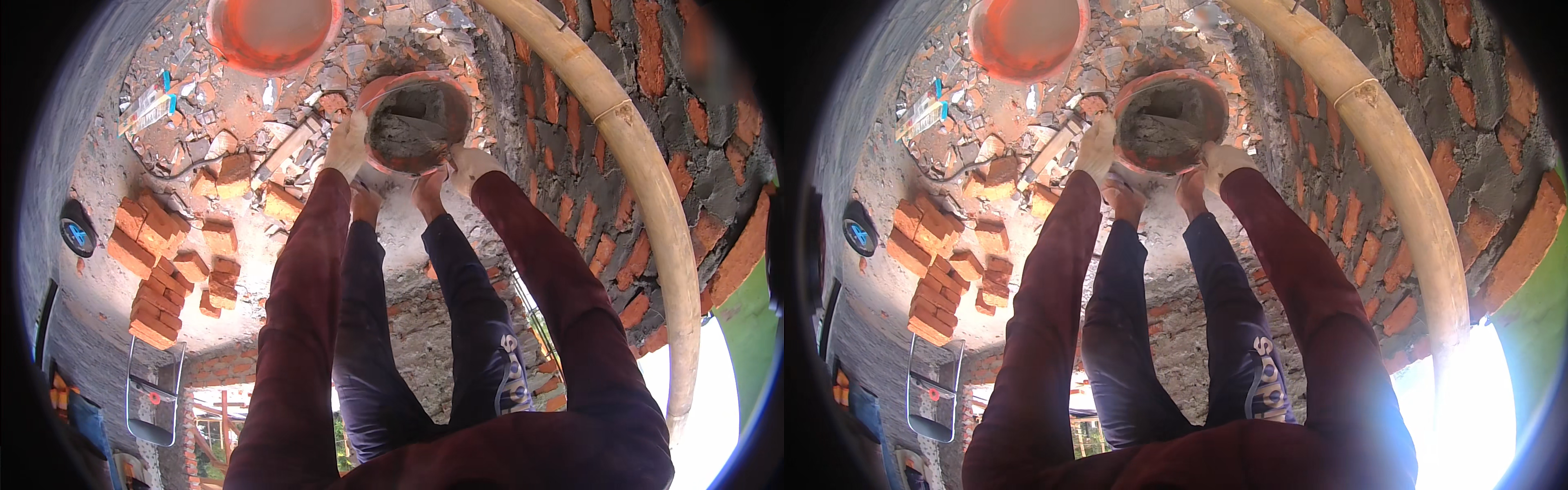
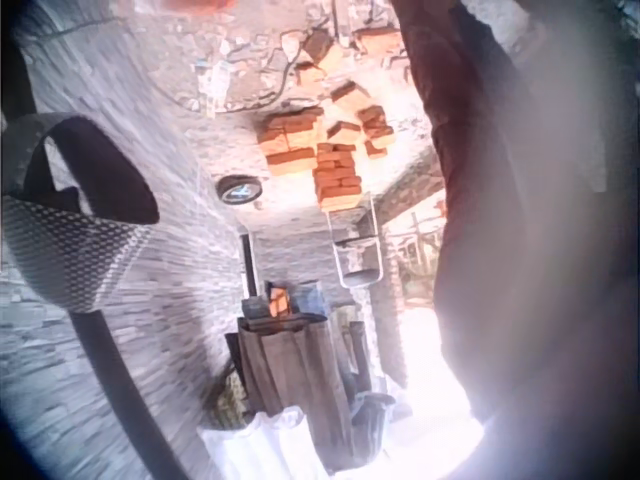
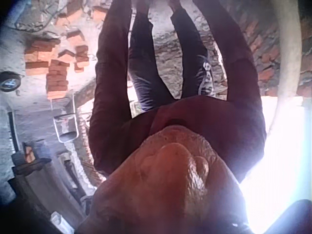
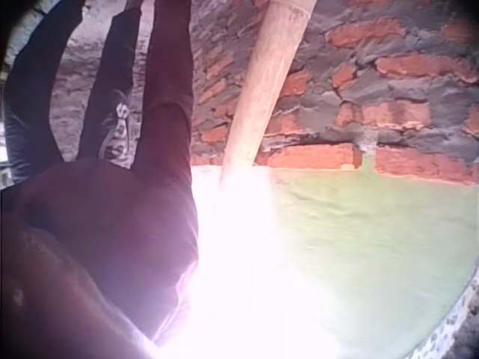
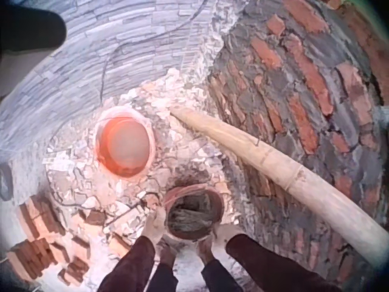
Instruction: The person scoops mortar from a bucket with a trowel, applies it to a brick wall, and places bricks one by one. The person taps bricks into position and scrapes excess mortar from the joints.
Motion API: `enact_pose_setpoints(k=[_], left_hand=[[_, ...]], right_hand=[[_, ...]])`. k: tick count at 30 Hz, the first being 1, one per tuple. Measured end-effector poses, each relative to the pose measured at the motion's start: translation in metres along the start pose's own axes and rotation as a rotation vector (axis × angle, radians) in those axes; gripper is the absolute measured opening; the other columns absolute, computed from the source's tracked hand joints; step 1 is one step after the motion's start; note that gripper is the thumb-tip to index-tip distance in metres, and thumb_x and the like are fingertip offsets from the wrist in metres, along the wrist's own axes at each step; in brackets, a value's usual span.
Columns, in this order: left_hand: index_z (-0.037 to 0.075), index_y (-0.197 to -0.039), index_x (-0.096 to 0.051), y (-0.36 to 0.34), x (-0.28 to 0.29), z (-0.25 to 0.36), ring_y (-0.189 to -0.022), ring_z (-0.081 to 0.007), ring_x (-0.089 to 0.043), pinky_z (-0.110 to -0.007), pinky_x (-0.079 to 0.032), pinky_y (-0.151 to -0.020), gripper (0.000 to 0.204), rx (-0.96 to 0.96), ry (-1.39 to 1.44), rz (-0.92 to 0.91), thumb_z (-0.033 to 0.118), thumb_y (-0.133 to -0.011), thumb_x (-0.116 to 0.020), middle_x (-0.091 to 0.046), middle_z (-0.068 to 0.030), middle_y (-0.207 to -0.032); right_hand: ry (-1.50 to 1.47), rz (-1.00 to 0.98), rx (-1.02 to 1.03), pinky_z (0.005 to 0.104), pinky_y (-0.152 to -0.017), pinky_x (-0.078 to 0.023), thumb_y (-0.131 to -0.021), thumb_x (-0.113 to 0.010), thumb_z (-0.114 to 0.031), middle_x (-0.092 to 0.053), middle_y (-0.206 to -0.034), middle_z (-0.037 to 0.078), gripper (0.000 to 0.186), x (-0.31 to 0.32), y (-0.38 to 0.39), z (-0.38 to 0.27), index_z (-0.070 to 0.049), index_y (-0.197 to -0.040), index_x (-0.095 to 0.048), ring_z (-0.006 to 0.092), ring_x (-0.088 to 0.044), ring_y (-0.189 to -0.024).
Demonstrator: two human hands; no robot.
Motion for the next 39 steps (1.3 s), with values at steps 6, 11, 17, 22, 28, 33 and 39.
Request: enact_pose_setpoints(k=[6,11,17,22,28,33,39], left_hand=[[-0.004,-0.118,-0.059,-0.010,0.012,0.001,-0.099,-0.0276,-0.061,-0.038,-0.046,-0.088,0.096,0.009,-0.149,-0.048,0.084,-0.092,-0.029,-0.065,-0.0188,-0.104],[-0.006,-0.111,-0.059,-0.013,0.000,0.004,-0.091,-0.0285,-0.060,-0.042,-0.046,-0.085,0.101,-0.039,-0.217,-0.046,0.087,-0.089,-0.025,-0.064,-0.0194,-0.096],[-0.004,-0.103,-0.059,0.015,-0.005,0.006,-0.085,-0.0224,-0.052,-0.039,-0.045,-0.080,0.089,-0.048,-0.219,-0.068,0.078,-0.096,-0.027,-0.058,-0.0125,-0.086],[-0.004,-0.107,-0.059,0.024,-0.015,0.019,-0.084,-0.0219,-0.051,-0.038,-0.045,-0.081,0.089,-0.025,-0.180,-0.065,0.079,-0.096,-0.029,-0.057,-0.0096,-0.086],[-0.005,-0.127,-0.058,0.014,0.011,0.039,-0.099,-0.0233,-0.057,-0.037,-0.044,-0.093,0.094,-0.005,-0.249,-0.071,0.079,-0.095,-0.030,-0.064,-0.0150,-0.106],[-0.005,-0.139,-0.052,0.001,0.047,0.031,-0.121,-0.0271,-0.056,-0.036,-0.040,-0.105,0.101,0.234,-0.155,-0.098,0.081,-0.094,-0.024,-0.062,-0.0203,-0.128],[-0.005,-0.150,-0.039,0.106,0.094,0.064,-0.127,-0.0332,-0.055,-0.043,-0.043,-0.105,0.096,0.369,0.050,0.128,0.075,-0.097,-0.027,-0.052,-0.0230,-0.144]], right_hand=[[-0.009,0.211,-0.195,0.0490,-0.087,-0.054,-0.089,-0.060,-0.023,-0.072,-0.104,0.020,0.032,0.010,-0.009,0.042,-0.006,-0.116,-0.061,0.0368,-0.069,-0.101],[-0.167,0.166,0.019,0.0464,-0.083,-0.054,-0.084,-0.067,-0.018,-0.071,-0.098,0.022,0.031,-0.019,-0.062,0.030,-0.004,-0.111,-0.064,0.0395,-0.068,-0.097],[-0.448,-0.034,0.104,0.0446,-0.088,-0.053,-0.077,-0.066,-0.020,-0.068,-0.103,0.027,0.032,-0.049,-0.046,-0.002,0.001,-0.102,-0.065,0.0429,-0.065,-0.102],[-0.697,-0.059,0.194,0.0364,-0.056,-0.048,-0.080,-0.067,-0.020,-0.064,-0.076,0.016,0.025,-0.083,-0.047,0.008,-0.002,-0.097,-0.062,0.0286,-0.060,-0.063],[-0.840,-0.240,0.014,0.0328,-0.043,-0.045,-0.082,-0.066,-0.017,-0.063,-0.069,0.007,0.019,-0.064,-0.022,0.013,-0.004,-0.094,-0.063,0.0169,-0.058,-0.047],[-0.897,-0.075,0.161,0.0344,-0.042,-0.044,-0.080,-0.066,-0.013,-0.060,-0.066,0.005,0.017,-0.055,0.013,0.018,-0.004,-0.094,-0.062,0.0171,-0.055,-0.046],[-1.088,-0.263,0.067,0.0325,-0.040,-0.043,-0.078,-0.069,-0.010,-0.053,-0.059,0.003,0.015,0.016,0.192,-0.025,-0.003,-0.088,-0.059,0.0156,-0.052,-0.045]])
Point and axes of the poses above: each hand's wrist, its own y-axis away from the middle knuckle, its own x-axis out of the back of the hand, z = x × y, the point moved 2 cm from there along -y, towards the middle knuckle
